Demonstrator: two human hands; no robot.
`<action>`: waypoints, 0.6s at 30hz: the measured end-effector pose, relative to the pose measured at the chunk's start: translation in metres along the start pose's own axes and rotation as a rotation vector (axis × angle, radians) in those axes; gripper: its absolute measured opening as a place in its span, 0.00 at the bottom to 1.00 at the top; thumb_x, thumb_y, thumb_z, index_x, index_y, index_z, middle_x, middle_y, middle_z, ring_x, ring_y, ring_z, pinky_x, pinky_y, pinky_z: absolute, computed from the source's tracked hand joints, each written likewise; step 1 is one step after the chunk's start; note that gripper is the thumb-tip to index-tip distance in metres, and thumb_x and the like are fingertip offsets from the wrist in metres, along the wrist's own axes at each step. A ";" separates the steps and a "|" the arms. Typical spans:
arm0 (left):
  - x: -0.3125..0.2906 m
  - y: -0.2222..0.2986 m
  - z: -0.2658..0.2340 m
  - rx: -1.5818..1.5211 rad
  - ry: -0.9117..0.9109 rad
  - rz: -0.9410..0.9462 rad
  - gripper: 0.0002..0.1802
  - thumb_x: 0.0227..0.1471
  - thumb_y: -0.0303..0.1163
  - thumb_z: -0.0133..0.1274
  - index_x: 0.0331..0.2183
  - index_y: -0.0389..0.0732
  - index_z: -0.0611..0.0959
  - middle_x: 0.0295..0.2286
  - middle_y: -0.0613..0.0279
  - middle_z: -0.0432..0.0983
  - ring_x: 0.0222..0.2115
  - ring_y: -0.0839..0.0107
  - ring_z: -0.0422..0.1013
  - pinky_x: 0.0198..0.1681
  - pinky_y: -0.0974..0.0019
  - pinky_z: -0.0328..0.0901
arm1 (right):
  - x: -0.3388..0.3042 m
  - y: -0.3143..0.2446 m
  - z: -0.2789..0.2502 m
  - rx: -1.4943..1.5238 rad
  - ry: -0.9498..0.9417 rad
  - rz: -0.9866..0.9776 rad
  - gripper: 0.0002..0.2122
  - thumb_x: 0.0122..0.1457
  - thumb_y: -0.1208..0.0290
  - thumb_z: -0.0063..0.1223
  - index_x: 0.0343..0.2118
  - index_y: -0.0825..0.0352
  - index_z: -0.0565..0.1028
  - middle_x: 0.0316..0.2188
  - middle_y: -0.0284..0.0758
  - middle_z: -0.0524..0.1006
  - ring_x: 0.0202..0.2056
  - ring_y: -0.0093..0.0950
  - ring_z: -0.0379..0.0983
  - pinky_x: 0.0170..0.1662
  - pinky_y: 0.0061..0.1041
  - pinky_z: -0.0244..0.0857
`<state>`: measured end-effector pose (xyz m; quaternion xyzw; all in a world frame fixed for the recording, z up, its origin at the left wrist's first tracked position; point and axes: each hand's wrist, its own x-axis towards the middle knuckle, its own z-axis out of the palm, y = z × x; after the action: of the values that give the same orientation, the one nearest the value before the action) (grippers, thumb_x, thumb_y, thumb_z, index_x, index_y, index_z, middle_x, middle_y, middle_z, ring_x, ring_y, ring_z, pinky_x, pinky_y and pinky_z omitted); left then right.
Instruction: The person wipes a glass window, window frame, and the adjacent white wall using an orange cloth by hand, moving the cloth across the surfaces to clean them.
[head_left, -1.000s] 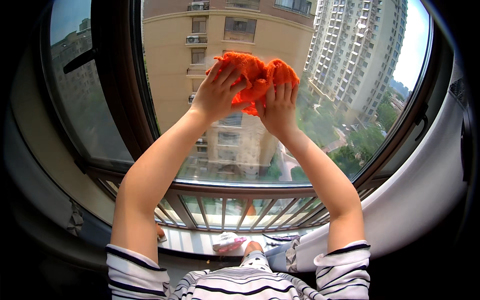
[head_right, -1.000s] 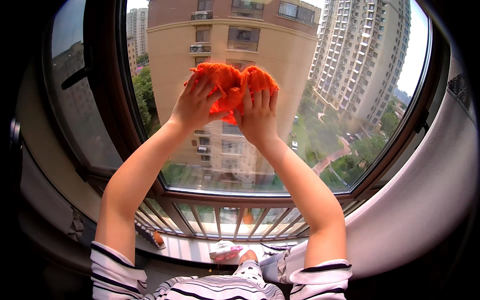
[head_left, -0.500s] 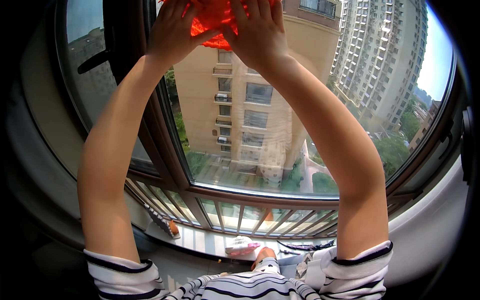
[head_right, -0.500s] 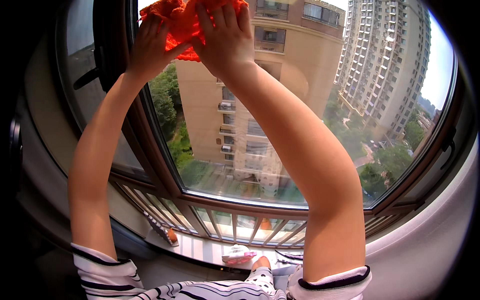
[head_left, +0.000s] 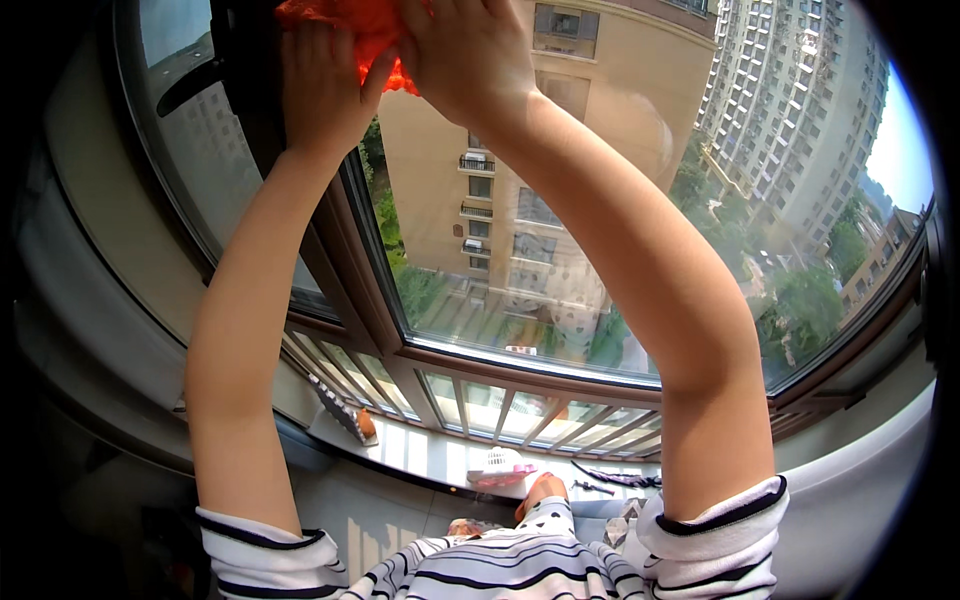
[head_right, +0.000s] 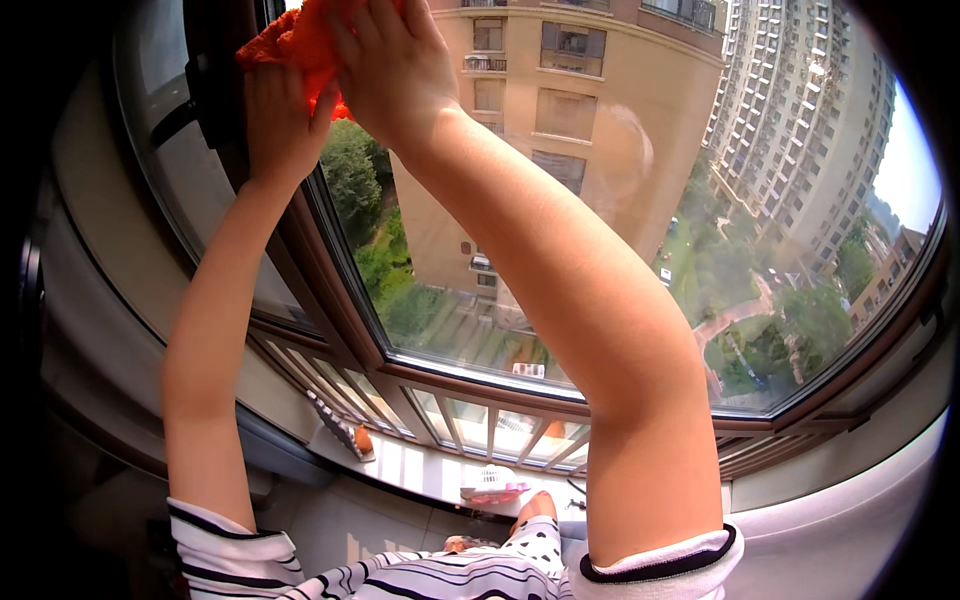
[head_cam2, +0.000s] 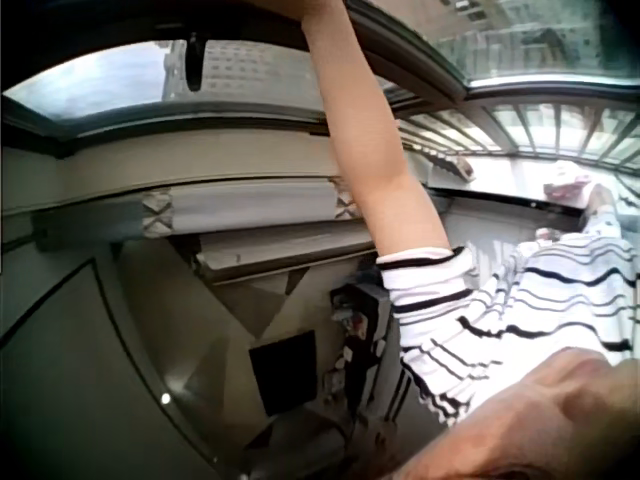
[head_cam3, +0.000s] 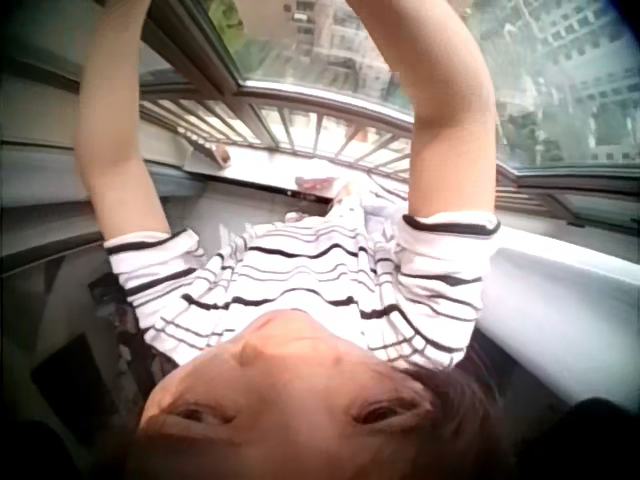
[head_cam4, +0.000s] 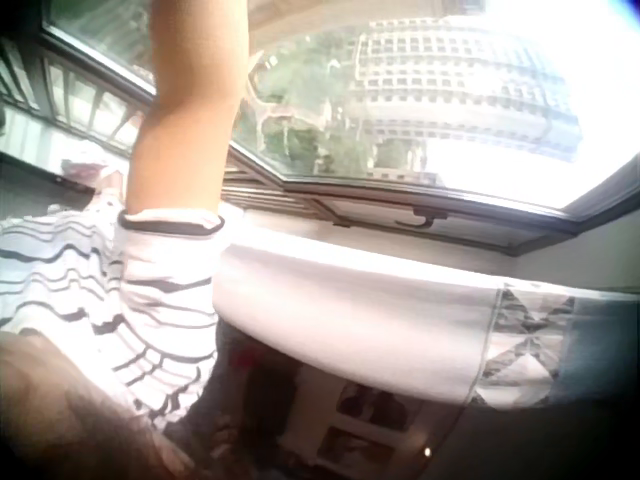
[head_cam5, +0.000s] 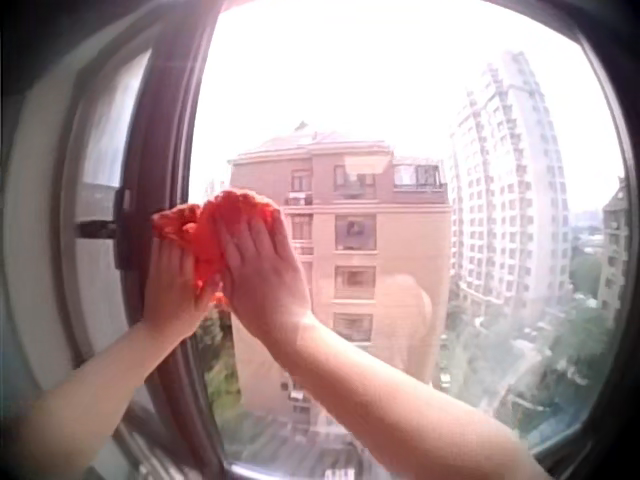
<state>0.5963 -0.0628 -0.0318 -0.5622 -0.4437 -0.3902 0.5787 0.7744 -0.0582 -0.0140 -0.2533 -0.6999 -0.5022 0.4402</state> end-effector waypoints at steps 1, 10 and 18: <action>-0.011 0.001 -0.003 -0.029 0.005 0.026 0.30 0.54 0.52 0.50 0.44 0.34 0.72 0.43 0.46 0.69 0.49 0.51 0.63 0.58 0.45 0.54 | -0.007 -0.009 -0.003 -0.068 -0.013 0.021 0.31 0.57 0.54 0.47 0.61 0.65 0.60 0.57 0.39 0.63 0.61 0.38 0.53 0.66 0.43 0.37; -0.132 0.047 -0.026 -0.123 -0.275 -0.028 0.38 0.53 0.58 0.49 0.54 0.37 0.66 0.51 0.46 0.62 0.56 0.48 0.56 0.62 0.42 0.47 | -0.109 -0.060 -0.015 0.048 -0.252 -0.005 0.27 0.60 0.57 0.45 0.62 0.59 0.60 0.48 0.33 0.70 0.55 0.32 0.61 0.66 0.39 0.41; -0.226 0.106 -0.052 -0.274 -0.525 0.006 0.41 0.51 0.56 0.52 0.55 0.36 0.64 0.53 0.43 0.60 0.56 0.44 0.56 0.63 0.42 0.45 | -0.234 -0.082 -0.032 0.060 -0.561 -0.070 0.29 0.60 0.51 0.43 0.63 0.54 0.58 0.56 0.28 0.66 0.59 0.27 0.56 0.67 0.36 0.37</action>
<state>0.6325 -0.1187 -0.2780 -0.7182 -0.5196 -0.2858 0.3640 0.8344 -0.0977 -0.2539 -0.3450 -0.8172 -0.4064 0.2192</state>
